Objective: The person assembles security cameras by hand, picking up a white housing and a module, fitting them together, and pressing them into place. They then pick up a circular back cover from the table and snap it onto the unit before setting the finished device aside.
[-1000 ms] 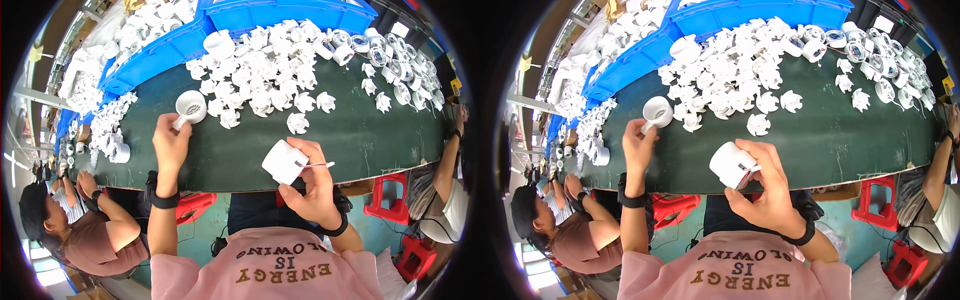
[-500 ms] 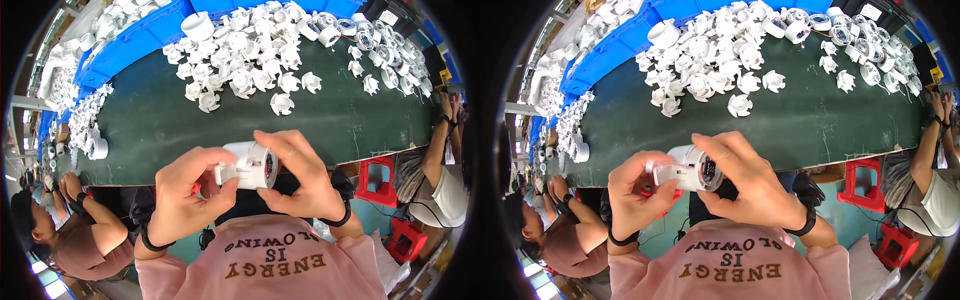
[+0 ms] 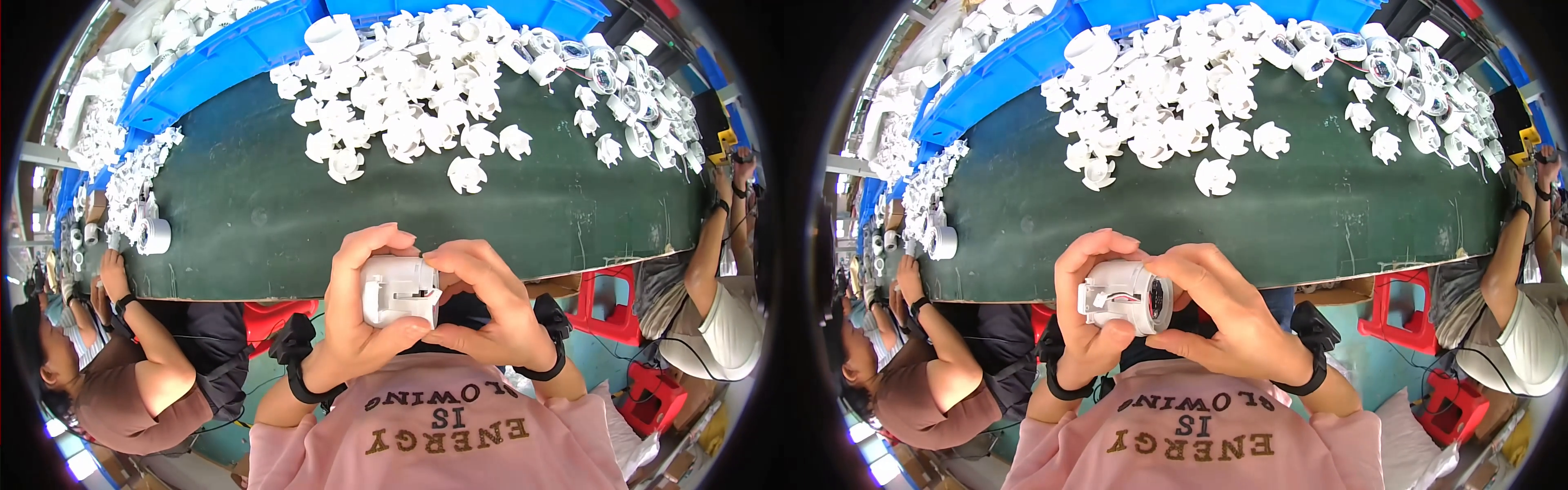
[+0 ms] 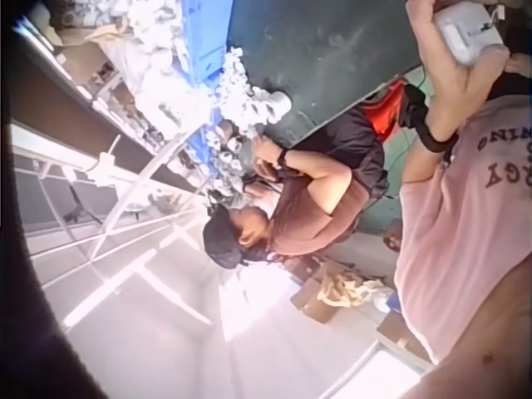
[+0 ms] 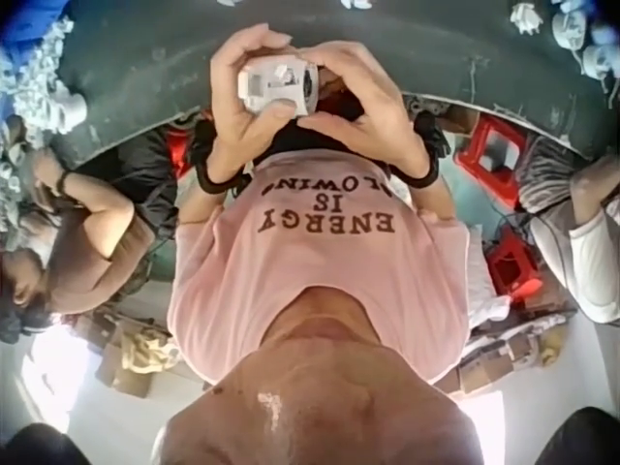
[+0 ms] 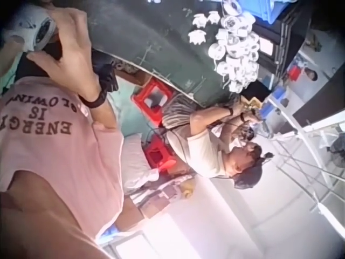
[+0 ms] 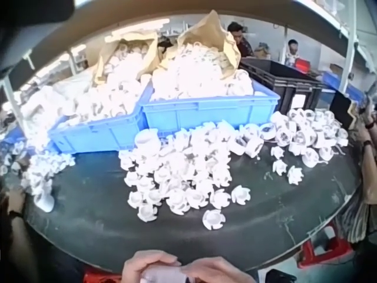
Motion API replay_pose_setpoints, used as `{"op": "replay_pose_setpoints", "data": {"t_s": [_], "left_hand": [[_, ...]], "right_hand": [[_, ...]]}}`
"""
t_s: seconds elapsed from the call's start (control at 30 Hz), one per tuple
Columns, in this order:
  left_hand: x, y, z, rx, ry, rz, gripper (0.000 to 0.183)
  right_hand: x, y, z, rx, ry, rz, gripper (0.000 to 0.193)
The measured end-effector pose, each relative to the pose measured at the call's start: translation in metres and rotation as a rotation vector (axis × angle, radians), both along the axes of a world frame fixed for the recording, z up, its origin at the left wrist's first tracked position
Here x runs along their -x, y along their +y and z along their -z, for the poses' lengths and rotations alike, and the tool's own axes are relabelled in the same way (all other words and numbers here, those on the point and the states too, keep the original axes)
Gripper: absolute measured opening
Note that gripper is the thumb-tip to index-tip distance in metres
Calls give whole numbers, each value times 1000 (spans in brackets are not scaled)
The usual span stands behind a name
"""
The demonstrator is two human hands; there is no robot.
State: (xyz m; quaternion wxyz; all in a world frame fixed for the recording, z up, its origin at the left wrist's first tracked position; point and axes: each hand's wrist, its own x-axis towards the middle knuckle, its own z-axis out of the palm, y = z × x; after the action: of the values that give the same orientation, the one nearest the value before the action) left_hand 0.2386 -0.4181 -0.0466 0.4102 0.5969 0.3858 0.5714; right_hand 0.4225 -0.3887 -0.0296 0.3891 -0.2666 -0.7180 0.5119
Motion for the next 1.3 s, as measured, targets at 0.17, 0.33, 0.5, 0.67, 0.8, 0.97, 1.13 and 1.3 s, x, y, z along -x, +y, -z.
{"op": "replay_pose_setpoints", "data": {"t_s": [0.17, 0.33, 0.5, 0.67, 0.8, 0.97, 1.13, 1.3], "left_hand": [[3, 4, -4, 0, 110, 32, 88], [-3, 4, -13, -8, 240, 59, 91], [-4, -6, -10, 474, 95, -24, 73], [71, -6, -2, 444, 50, -409, 51], [170, 2, 8, 373, 164, -586, 48], [226, 9, 19, 517, 184, -679, 55], [252, 0, 20, 522, 355, -772, 56], [194, -10, 0, 5, 661, -1111, 46]], "right_hand": [[1, -1, 3, -114, 9, 35, 59], [2, 0, 7, -244, 0, 57, 57], [1, -5, 0, -218, -244, 150, 63], [-60, 28, -16, -425, -484, 310, 53], [-144, 87, -13, -508, -830, 726, 47], [-190, 133, 15, -387, -916, 755, 46], [-181, 125, 11, -270, -783, 692, 41], [-194, 121, 15, -7, -484, 683, 30]]}}
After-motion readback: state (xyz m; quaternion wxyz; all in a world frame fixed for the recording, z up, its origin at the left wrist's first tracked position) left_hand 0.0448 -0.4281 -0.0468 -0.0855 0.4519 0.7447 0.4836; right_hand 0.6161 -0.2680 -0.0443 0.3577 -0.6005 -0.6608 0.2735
